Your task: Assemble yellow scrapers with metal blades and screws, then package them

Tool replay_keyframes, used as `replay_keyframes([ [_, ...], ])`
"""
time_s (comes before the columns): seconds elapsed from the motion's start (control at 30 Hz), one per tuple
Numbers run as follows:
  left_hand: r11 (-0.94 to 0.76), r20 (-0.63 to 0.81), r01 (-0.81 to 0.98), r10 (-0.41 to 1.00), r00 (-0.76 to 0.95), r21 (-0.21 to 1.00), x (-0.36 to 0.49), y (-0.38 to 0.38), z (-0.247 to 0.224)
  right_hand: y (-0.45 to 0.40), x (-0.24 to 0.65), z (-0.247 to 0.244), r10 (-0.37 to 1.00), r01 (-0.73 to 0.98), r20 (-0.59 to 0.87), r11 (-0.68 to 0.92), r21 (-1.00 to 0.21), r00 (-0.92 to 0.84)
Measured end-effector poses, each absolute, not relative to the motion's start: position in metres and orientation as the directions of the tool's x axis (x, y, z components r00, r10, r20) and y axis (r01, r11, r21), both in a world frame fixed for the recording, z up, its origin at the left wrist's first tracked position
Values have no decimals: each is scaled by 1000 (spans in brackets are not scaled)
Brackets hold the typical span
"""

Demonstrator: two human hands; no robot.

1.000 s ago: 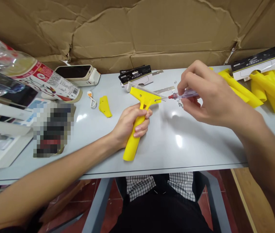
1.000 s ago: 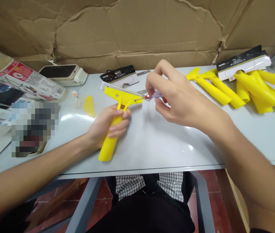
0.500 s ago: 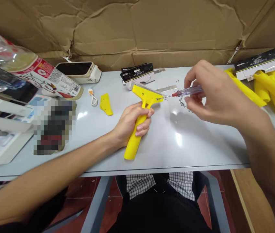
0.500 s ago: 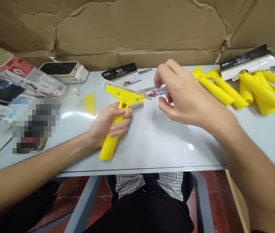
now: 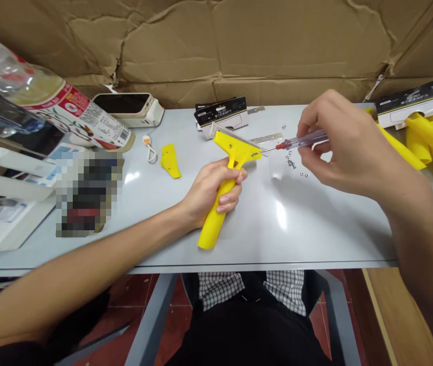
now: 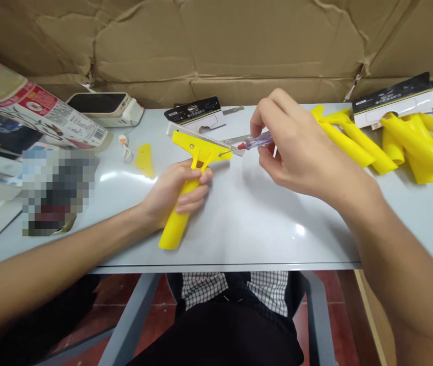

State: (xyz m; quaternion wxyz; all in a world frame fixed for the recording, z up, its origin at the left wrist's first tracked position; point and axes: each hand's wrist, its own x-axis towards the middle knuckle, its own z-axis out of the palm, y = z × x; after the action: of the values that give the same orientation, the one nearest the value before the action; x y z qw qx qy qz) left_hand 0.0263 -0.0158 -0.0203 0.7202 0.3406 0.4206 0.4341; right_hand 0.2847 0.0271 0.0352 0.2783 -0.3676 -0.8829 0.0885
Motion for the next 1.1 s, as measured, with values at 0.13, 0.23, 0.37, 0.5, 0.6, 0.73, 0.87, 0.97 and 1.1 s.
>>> replay_keyframes([
  [0.13,392,-312,-339,912,267,855,27,-15,-21,28,285,36,683,594,448,727,-343,-577],
  [0.23,396,-317,-345,911,263,851,27,-15,-21,30,287,34,683,618,440,724,-305,-583],
  [0.37,386,-306,-360,916,261,849,27,-16,-21,30,288,32,703,624,394,710,-328,-592],
  [0.5,397,-313,-361,911,269,844,26,-15,-20,28,289,33,725,626,356,688,-367,-589],
  [0.6,393,-309,-371,913,267,841,25,-15,-21,29,289,32,733,618,354,681,-394,-581],
  [0.73,387,-301,-373,915,269,843,26,-15,-21,32,288,31,697,595,430,716,-366,-574],
  [0.87,387,-299,-366,914,274,846,26,-16,-21,29,286,33,690,632,436,716,-297,-578],
  [0.97,395,-303,-394,912,275,830,26,-15,-20,26,286,35,718,625,367,696,-353,-592],
  [1.1,449,-347,-438,890,295,779,24,-12,-19,27,287,35,697,591,396,717,-370,-597],
])
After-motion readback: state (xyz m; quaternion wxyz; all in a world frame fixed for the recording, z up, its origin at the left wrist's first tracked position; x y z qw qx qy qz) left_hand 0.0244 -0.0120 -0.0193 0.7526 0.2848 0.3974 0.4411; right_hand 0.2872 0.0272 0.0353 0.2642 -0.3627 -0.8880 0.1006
